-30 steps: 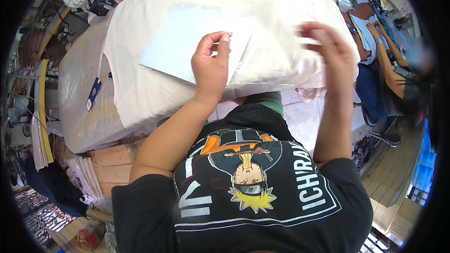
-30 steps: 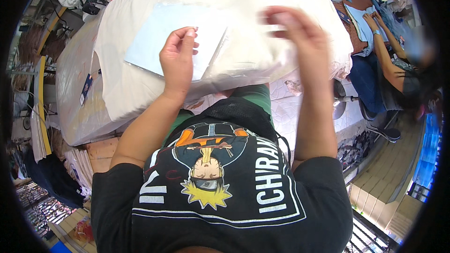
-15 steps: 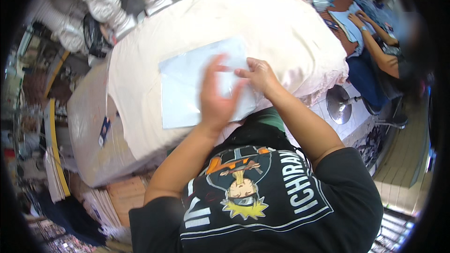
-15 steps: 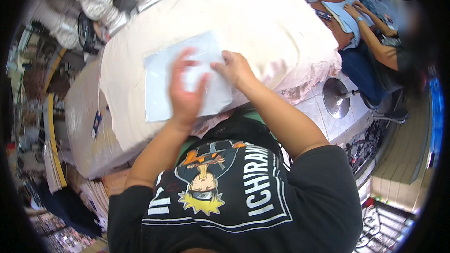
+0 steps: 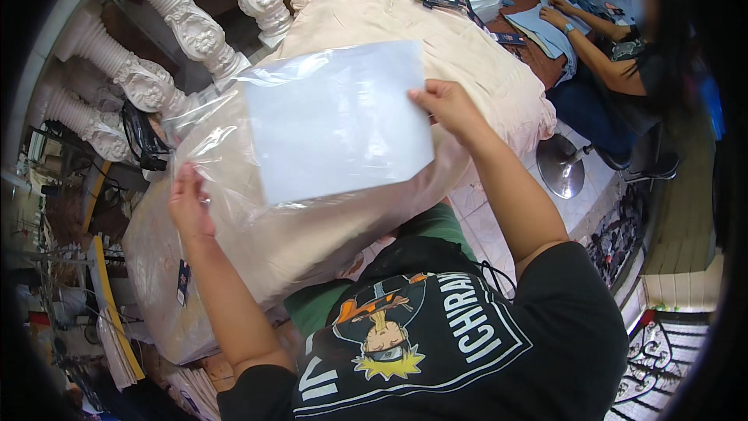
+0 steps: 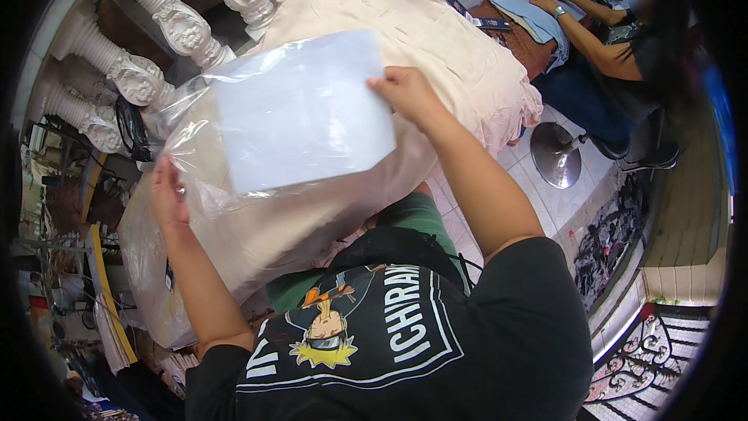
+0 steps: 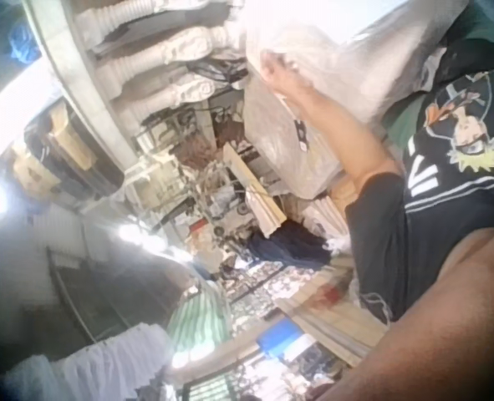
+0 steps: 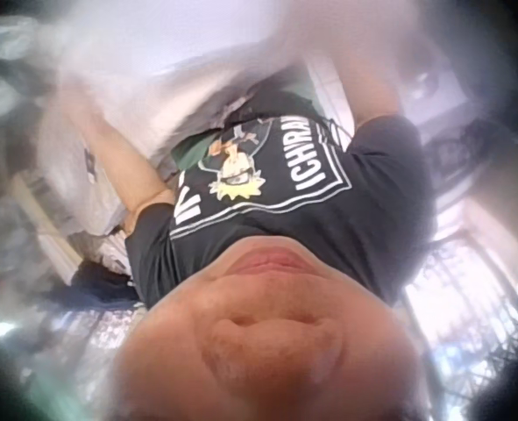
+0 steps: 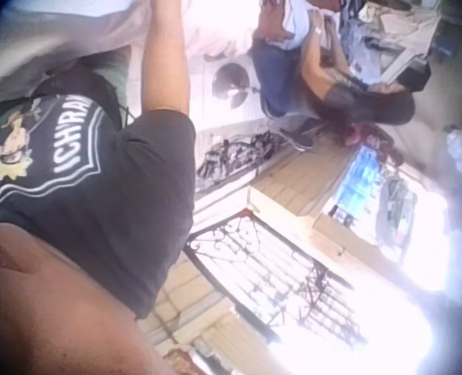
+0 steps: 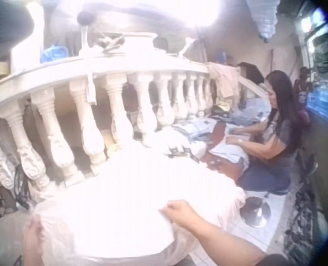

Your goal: The person folds a shirt by placing a piece of cardboard on it, folding the sides and sleeves over the board, and then tucking the bottom edge into the neck area.

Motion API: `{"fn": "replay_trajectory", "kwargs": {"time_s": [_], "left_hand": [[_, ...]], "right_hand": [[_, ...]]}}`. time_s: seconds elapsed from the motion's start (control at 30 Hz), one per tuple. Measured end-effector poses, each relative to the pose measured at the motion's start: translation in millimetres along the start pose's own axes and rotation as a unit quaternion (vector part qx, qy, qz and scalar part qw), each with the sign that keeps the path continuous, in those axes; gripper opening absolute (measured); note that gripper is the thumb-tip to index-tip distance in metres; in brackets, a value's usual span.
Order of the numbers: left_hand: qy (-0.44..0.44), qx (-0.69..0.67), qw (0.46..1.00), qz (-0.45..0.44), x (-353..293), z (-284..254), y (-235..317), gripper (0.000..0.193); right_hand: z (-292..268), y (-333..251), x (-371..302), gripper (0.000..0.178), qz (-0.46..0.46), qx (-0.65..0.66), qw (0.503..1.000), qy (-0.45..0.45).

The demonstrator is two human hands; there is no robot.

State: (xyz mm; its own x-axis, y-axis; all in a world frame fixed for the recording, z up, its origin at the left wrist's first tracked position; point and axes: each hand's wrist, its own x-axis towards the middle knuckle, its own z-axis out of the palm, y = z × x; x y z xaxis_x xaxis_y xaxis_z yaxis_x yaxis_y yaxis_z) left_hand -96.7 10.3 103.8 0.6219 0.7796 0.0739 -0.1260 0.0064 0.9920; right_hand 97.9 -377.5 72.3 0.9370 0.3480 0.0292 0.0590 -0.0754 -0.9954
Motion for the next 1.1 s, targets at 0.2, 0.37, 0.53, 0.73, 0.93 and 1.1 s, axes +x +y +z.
{"fn": "replay_trajectory", "kwargs": {"time_s": [0.2,0.37,0.53,0.73,0.93,1.1], "left_hand": [[0.272,-0.142,0.940,0.151,39.7,-67.1,41.6,0.021],[0.207,-0.111,0.953,0.191,-16.9,36.1,71.7,0.023],[-0.014,-0.067,0.976,0.208,-57.5,137.9,48.8,0.020],[-0.118,-0.075,0.984,0.112,-71.1,178.5,34.0,0.025],[-0.180,-0.219,0.942,0.180,-70.0,178.0,46.1,0.023],[-0.175,-0.371,0.901,0.140,-88.6,135.7,92.7,0.019]], "right_hand": [[-21.3,14.0,26.8,0.040,0.047,-0.179,0.980,0.065],[33.2,-20.4,11.2,0.068,-0.266,-0.304,0.906,0.125],[68.0,-38.6,6.7,0.071,-0.239,-0.270,0.925,0.118],[22.5,41.3,53.1,0.073,-0.188,-0.329,0.912,0.159],[76.7,-31.7,-18.5,0.093,-0.285,-0.092,0.951,-0.073],[130.1,-41.0,-33.6,0.075,-0.412,-0.159,0.896,-0.048]]}}
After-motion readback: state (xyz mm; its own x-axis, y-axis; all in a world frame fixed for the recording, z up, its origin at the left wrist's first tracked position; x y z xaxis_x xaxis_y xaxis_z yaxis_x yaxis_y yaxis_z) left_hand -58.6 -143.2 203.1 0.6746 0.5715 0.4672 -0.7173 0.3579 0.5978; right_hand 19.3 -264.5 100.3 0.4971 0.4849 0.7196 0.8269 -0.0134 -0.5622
